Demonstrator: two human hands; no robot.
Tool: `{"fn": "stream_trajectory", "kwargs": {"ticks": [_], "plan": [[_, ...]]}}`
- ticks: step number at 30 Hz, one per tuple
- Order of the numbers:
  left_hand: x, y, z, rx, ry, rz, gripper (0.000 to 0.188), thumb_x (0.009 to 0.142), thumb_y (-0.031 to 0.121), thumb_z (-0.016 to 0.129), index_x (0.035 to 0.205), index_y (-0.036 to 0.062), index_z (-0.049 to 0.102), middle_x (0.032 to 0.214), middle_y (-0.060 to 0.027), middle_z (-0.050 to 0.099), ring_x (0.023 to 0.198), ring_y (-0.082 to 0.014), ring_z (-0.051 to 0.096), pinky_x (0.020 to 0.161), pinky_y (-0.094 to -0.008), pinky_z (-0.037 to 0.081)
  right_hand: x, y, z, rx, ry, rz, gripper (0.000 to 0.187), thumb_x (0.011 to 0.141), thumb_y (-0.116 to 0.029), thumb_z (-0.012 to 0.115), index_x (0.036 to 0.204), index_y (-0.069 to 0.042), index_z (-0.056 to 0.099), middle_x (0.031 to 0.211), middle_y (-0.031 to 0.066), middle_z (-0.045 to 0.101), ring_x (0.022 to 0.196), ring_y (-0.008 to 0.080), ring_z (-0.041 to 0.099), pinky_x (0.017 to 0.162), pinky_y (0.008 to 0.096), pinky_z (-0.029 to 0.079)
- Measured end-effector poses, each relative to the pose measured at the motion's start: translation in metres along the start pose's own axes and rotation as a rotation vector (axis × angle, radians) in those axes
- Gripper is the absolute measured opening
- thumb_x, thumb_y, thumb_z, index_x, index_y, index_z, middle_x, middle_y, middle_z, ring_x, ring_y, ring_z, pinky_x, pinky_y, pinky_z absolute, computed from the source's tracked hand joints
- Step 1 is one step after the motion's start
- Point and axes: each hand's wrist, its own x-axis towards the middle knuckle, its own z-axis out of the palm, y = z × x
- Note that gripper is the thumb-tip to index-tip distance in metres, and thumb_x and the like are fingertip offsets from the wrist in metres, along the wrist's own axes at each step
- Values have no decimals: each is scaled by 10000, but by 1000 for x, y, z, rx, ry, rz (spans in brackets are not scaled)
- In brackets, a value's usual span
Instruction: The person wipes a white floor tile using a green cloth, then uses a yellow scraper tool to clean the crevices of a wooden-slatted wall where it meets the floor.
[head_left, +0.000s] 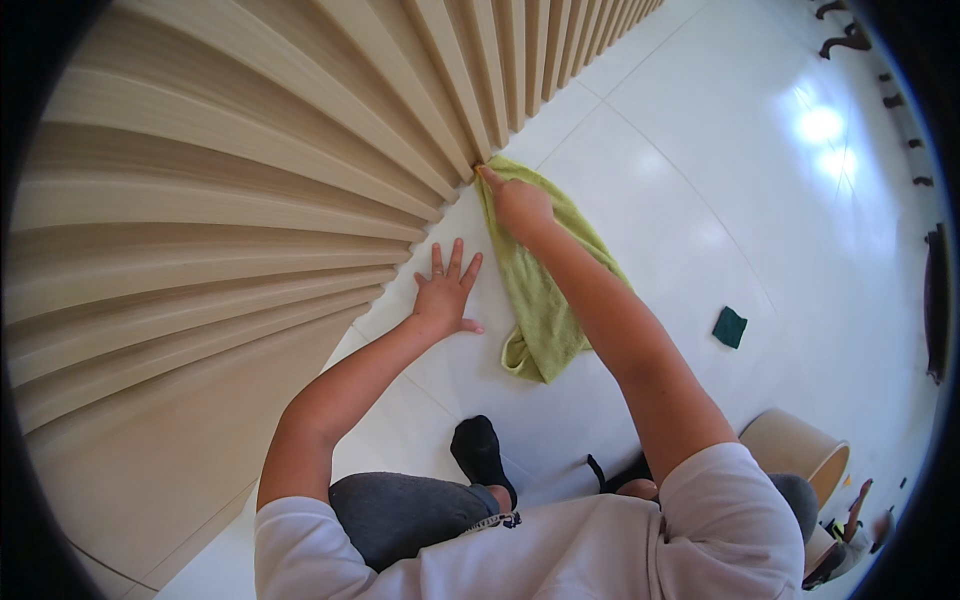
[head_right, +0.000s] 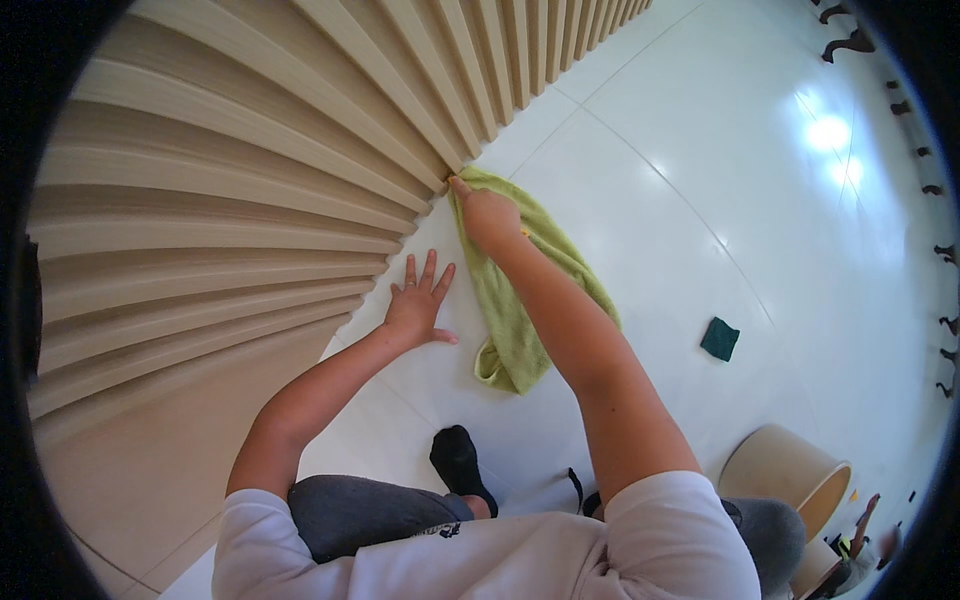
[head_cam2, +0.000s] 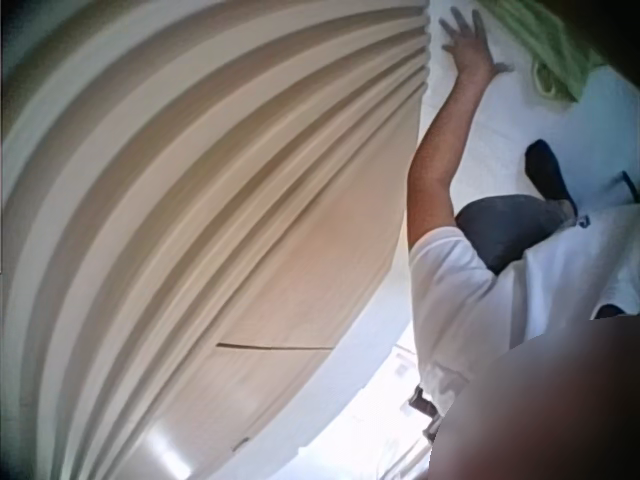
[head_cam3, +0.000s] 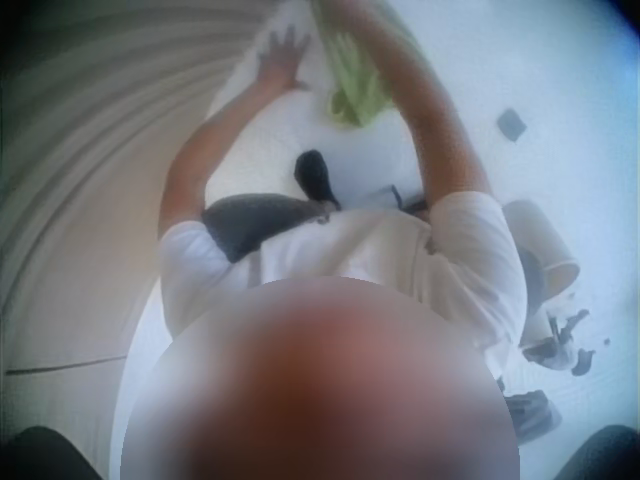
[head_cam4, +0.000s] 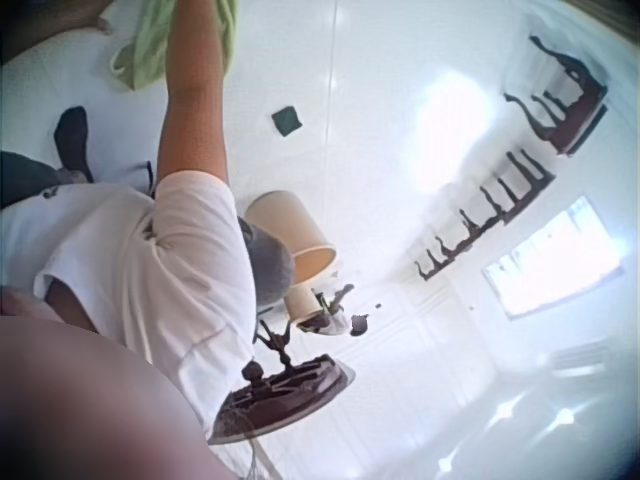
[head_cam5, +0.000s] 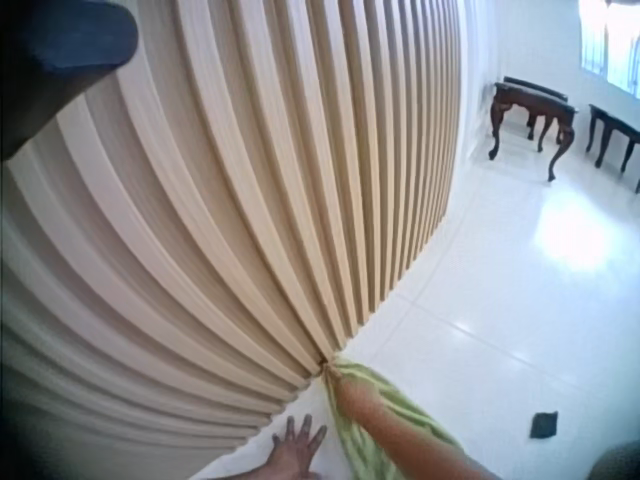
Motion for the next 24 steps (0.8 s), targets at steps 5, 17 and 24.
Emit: {"fn": "stream_trajectory", "kwargs": {"ticks": [5, 17, 24], "plan": [[-4, -5, 1, -14, 18, 36, 1236, 554, 601, 774, 1485, 130, 112, 1516, -253, 2, 1346, -534, 116, 898, -636, 406, -21, -2, 28, 55, 151, 68, 595, 882, -53, 405, 1437, -239, 302, 901, 180, 629, 814, 348, 644, 691, 455, 513], [-4, -6, -1, -31, -7, 37, 1238, 558, 585, 784, 1484, 125, 103, 1514, -256, -2, 1342, -546, 104, 895, -643, 411, -34, 4, 29, 75, 80, -7, 580, 895, -113, 413, 1442, -259, 289, 897, 173, 641, 775, 337, 646, 663, 445, 514], [1, -4, -8, -31, -2, 70, 1224, 572, 573, 787, 1486, 134, 101, 1518, -246, 1, 1343, -542, 104, 893, -640, 415, -33, 3, 29, 127, 82, 34, 574, 898, -112, 414, 1435, -284, 308, 883, 174, 643, 777, 328, 646, 654, 436, 513]]}}
